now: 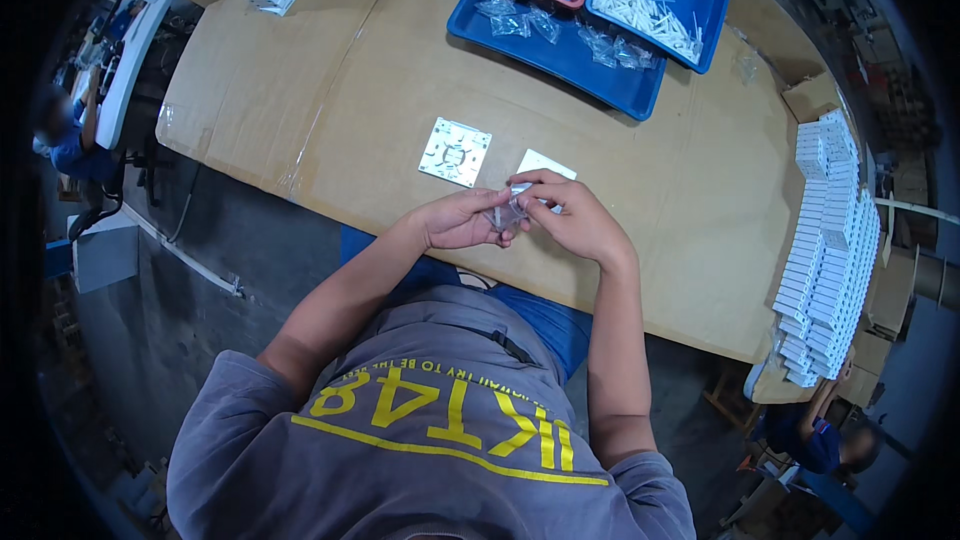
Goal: Assembling small plastic parts into a white housing.
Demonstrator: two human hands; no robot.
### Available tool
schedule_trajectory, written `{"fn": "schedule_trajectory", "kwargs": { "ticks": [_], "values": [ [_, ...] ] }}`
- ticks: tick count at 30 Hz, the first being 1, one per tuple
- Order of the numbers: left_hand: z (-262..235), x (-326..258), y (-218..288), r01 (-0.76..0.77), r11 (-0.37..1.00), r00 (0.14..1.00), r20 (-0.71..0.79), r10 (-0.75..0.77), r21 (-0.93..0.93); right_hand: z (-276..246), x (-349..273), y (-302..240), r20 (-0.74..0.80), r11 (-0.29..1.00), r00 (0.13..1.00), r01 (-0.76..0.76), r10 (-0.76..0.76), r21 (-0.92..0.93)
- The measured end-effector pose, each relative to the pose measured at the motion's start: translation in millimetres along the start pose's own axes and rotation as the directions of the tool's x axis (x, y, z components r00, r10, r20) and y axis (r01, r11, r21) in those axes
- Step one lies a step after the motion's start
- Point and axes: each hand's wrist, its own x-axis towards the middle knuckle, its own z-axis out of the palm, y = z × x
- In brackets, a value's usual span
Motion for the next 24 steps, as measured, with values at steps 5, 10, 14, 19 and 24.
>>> {"fn": "schedule_trajectory", "kwargs": {
  "ticks": [5, 10, 14, 19, 24],
  "values": [
    [-6.9, -0.5, -4.3, -0.011, 1.0, 1.0, 0.009, 0.011, -0.024, 13.9, 0.3, -2.4, -0.07, 1.0, 0.997, -0.015, 0.015, -0.006],
    [-8.8, 0.7, -6.9, -0.066, 0.998, 0.996, 0.06, 0.067, -0.019, 28.0, 4.0, 2.4, -0.029, 0.997, 1.0, 0.003, -0.006, -0.083],
    [-5.4, 2.5, -3.9, -0.032, 0.999, 0.999, 0.035, 0.033, -0.031, 15.0, 3.4, -9.1, -0.04, 0.991, 0.99, -0.136, 0.136, 0.0],
    [-16.1, 2.0, -9.5, -0.031, 0.998, 0.999, 0.016, 0.032, -0.05, 23.0, 8.5, -12.2, 0.024, 0.992, 0.994, -0.112, 0.111, 0.053],
    [-1.1, 1.0, -1.7, -0.018, 0.996, 1.0, 0.017, 0.02, -0.09, 16.3, 4.8, -9.2, -0.013, 0.994, 0.997, -0.079, 0.081, 0.077]
  ]
}}
